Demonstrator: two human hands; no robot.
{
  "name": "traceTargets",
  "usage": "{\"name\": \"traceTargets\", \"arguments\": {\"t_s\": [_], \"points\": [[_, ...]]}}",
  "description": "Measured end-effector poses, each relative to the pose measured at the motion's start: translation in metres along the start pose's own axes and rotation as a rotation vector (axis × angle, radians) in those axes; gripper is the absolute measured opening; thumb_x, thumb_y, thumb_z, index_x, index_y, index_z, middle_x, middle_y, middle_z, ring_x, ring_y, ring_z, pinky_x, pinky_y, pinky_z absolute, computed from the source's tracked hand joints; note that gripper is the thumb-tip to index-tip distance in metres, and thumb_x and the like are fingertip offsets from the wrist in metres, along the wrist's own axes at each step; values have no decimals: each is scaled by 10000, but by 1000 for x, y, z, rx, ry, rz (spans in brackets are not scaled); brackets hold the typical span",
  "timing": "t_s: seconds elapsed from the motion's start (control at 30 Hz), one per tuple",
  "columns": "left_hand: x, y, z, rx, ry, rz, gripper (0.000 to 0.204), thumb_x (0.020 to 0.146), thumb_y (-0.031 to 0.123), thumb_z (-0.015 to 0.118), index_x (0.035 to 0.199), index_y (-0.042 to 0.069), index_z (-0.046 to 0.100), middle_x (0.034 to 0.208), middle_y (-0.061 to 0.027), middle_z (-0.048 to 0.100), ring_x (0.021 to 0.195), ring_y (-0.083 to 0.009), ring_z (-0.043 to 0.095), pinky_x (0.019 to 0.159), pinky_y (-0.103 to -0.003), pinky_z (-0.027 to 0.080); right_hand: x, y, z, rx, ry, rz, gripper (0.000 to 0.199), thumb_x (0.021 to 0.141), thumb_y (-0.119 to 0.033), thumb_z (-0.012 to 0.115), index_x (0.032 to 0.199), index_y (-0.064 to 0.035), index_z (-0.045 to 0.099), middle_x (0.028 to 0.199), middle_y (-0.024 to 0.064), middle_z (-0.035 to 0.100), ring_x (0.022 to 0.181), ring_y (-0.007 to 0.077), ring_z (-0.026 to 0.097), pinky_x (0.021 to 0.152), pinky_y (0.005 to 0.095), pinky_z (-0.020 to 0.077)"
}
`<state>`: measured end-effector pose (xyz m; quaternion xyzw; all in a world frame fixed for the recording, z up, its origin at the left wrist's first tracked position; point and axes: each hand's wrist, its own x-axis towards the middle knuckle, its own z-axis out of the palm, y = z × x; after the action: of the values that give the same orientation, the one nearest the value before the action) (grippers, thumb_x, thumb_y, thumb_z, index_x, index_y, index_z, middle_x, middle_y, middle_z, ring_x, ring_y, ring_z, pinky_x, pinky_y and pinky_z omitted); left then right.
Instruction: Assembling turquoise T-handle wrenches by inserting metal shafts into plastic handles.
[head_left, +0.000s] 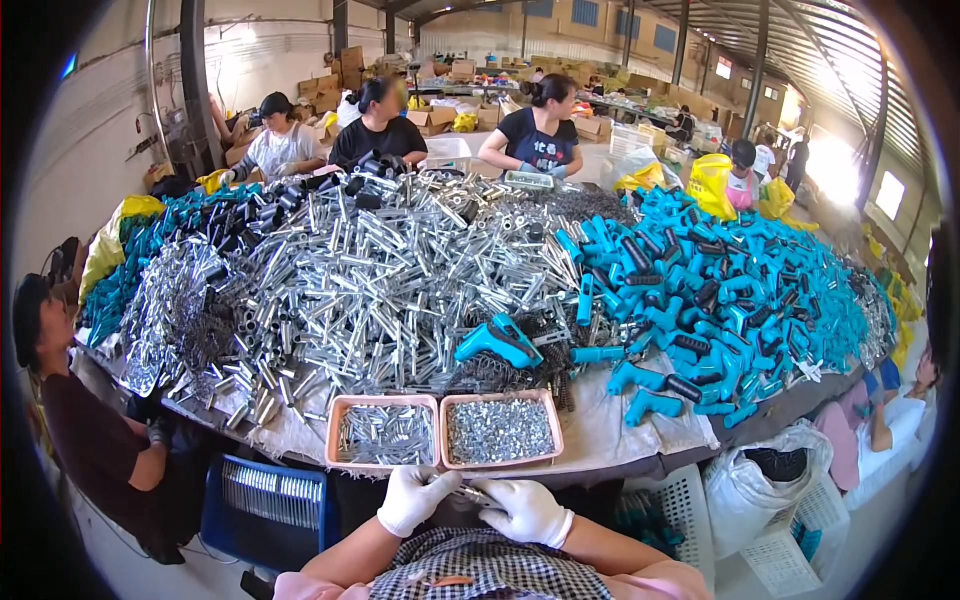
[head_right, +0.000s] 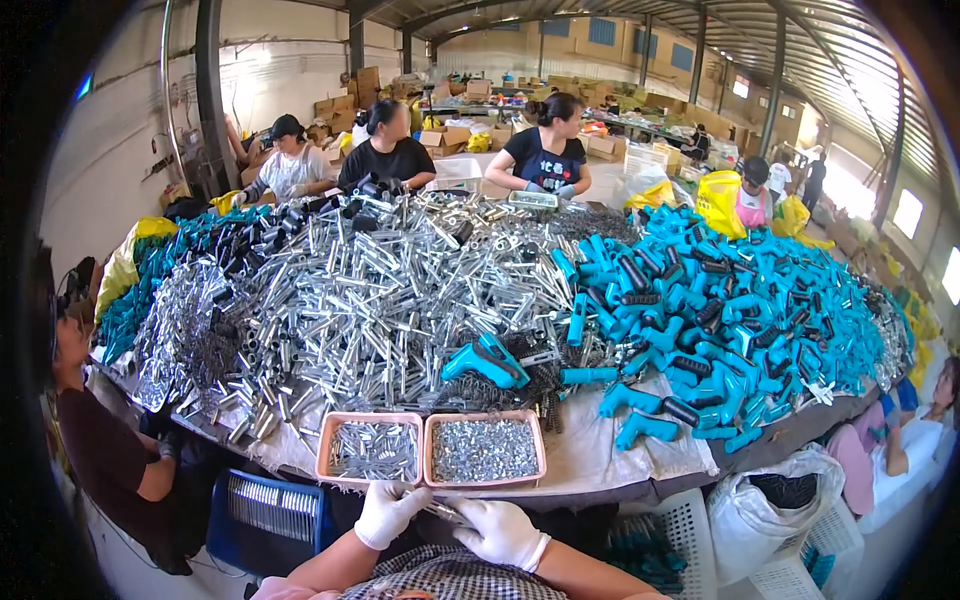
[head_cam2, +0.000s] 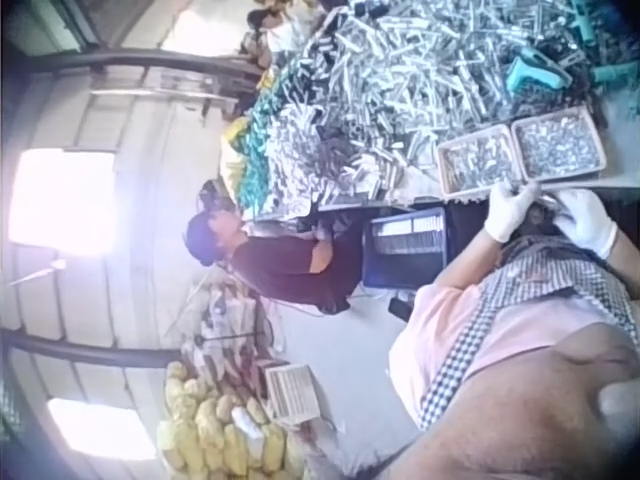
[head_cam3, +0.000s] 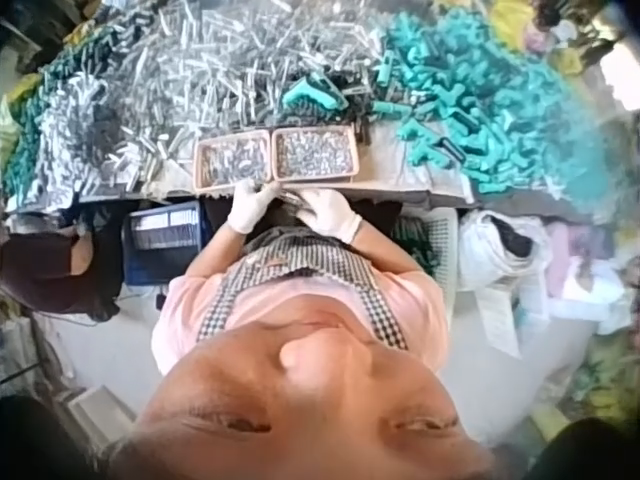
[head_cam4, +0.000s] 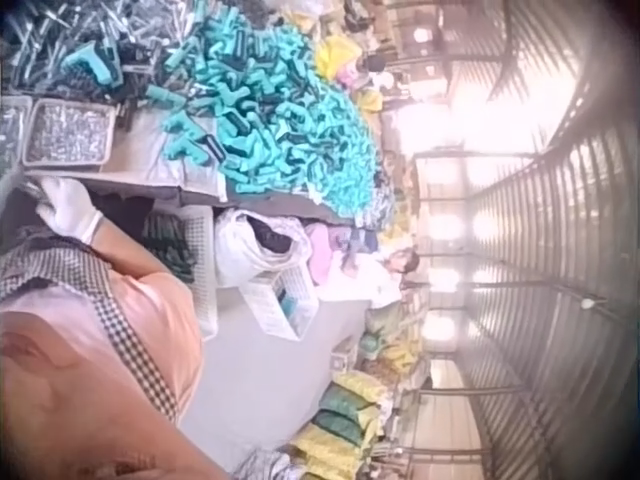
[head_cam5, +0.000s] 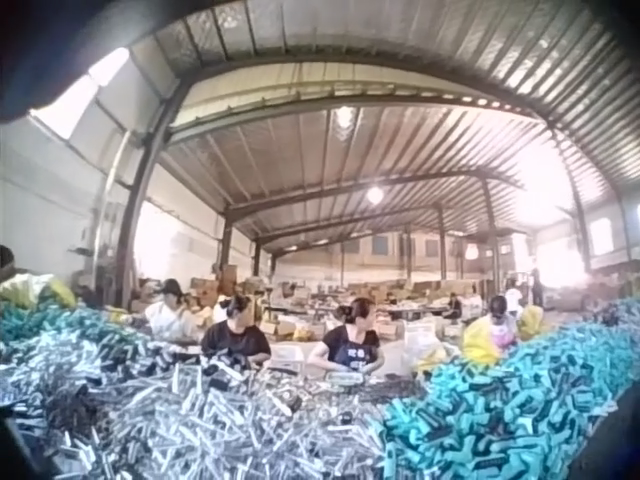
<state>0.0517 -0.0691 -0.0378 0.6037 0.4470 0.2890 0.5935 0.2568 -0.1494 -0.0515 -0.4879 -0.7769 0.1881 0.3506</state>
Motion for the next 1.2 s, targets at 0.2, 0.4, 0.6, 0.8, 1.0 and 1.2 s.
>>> {"name": "traceTargets", "arguments": {"t_s": [0.2,0.4,0.6,0.8,1.0,1.2], "points": [[3,-11,-3,-86,-39,38,281,904,200,697,776,-46,741,684,-30,687,609,-65,585,570,-241,487,2,0,2,-13,37,12,422,781,-157,689,1173,-25,607,985,170,689,853,339,680,720,416,553],[-1,-16,-8,-115,-68,-5,165,911,121,679,958,-27,734,839,-44,716,729,-81,629,670,-250,515,4,-5,4,-11,32,0,416,783,-176,694,1162,-22,618,982,164,693,846,337,683,726,410,557],[-5,-19,-11,-174,-88,-2,177,923,119,672,924,-48,730,824,-51,715,713,-85,625,665,-254,516,3,-6,12,-1,-1,28,432,791,-185,696,1181,-19,611,964,171,690,822,340,681,712,409,556],[-5,-17,-9,-155,-99,-3,197,932,122,660,880,-57,721,792,-65,716,683,-94,632,651,-251,519,1,-7,12,19,7,51,434,792,-177,700,1186,-15,612,964,176,688,826,345,679,711,409,554],[-6,-15,-6,-176,-86,-7,216,932,129,659,872,-70,716,798,-86,721,676,-109,649,644,-257,526,-1,-5,14,52,10,60,446,809,-209,713,1196,-11,612,1006,187,689,871,353,681,742,406,554],[-5,-20,-4,-161,-70,-12,215,926,132,672,871,-70,720,807,-77,717,689,-99,637,651,-256,523,-2,-2,14,48,19,55,458,813,-244,730,1192,-14,616,1015,185,691,877,351,683,747,406,555]]}}
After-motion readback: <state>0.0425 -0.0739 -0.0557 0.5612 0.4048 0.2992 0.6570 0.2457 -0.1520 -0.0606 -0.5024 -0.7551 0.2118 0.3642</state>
